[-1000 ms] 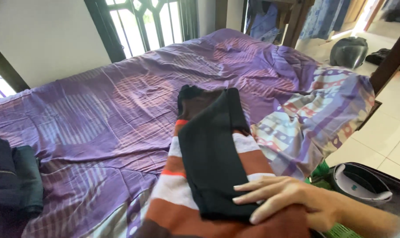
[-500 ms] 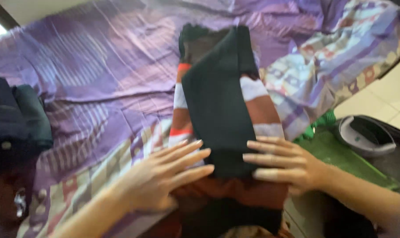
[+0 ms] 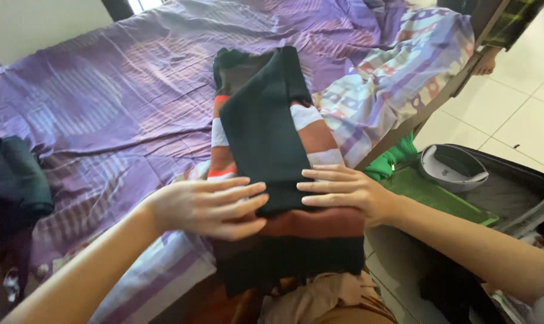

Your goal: Fold a black jacket and a striped sweater on a bed.

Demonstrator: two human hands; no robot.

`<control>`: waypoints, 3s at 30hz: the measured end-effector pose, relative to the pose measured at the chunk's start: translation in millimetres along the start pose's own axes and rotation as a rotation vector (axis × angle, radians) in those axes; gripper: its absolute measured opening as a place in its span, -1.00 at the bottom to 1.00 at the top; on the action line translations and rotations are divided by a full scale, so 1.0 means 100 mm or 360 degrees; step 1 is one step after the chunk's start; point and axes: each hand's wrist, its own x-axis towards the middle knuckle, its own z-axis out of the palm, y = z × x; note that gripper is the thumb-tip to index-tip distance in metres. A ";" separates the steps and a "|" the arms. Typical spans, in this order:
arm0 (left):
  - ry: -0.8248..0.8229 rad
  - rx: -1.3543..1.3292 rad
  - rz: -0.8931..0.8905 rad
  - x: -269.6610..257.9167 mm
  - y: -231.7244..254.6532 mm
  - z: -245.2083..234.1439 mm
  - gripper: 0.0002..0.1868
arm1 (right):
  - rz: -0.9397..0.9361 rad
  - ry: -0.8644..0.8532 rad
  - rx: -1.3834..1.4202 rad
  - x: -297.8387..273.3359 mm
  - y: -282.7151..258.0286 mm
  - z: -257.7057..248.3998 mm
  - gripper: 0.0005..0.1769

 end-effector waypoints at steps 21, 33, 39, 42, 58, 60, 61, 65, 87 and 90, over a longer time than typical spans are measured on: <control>0.0633 -0.3519 -0.3114 -0.55 -0.22 1.22 -0.43 | 0.2103 0.0659 0.1945 0.56 0.75 -0.15 -0.52; 0.1137 -0.3207 -0.2896 -0.53 -1.21 1.08 -0.52 | 0.1854 0.0713 0.2081 0.68 1.68 -0.36 -0.58; 0.1347 -0.2721 -0.2739 -0.61 -2.08 1.41 -0.60 | 0.1884 0.0805 0.1909 1.09 2.76 -0.48 -0.58; 0.1407 -0.2275 -0.2384 -1.56 -2.41 2.70 -0.64 | 0.1924 0.0604 0.1277 0.81 3.94 0.03 -0.42; 0.1076 -0.3157 -0.3362 -1.58 -2.27 3.20 -0.57 | 0.1896 0.0795 0.1589 0.81 3.77 0.32 0.20; 0.1085 -0.3144 -0.3441 -1.52 -2.29 3.16 -0.57 | 0.1807 0.0838 0.1497 0.83 3.69 0.27 0.25; 0.1094 -0.3139 -0.3449 -1.56 -2.36 3.25 -0.57 | 0.1805 0.0829 0.1502 0.84 3.68 0.21 0.25; 0.1353 -0.3289 -0.2902 -1.58 -2.37 3.39 -0.49 | 0.1575 0.0729 0.1419 0.66 3.91 0.29 0.20; 0.0587 -0.0671 -0.2787 -1.58 -2.40 3.48 -0.55 | 0.1775 0.0683 0.1201 0.93 3.80 0.22 0.01; 0.0685 -0.0677 -0.2797 -1.35 -2.44 3.09 -0.55 | 0.1673 0.0700 0.1254 1.04 3.72 0.11 0.03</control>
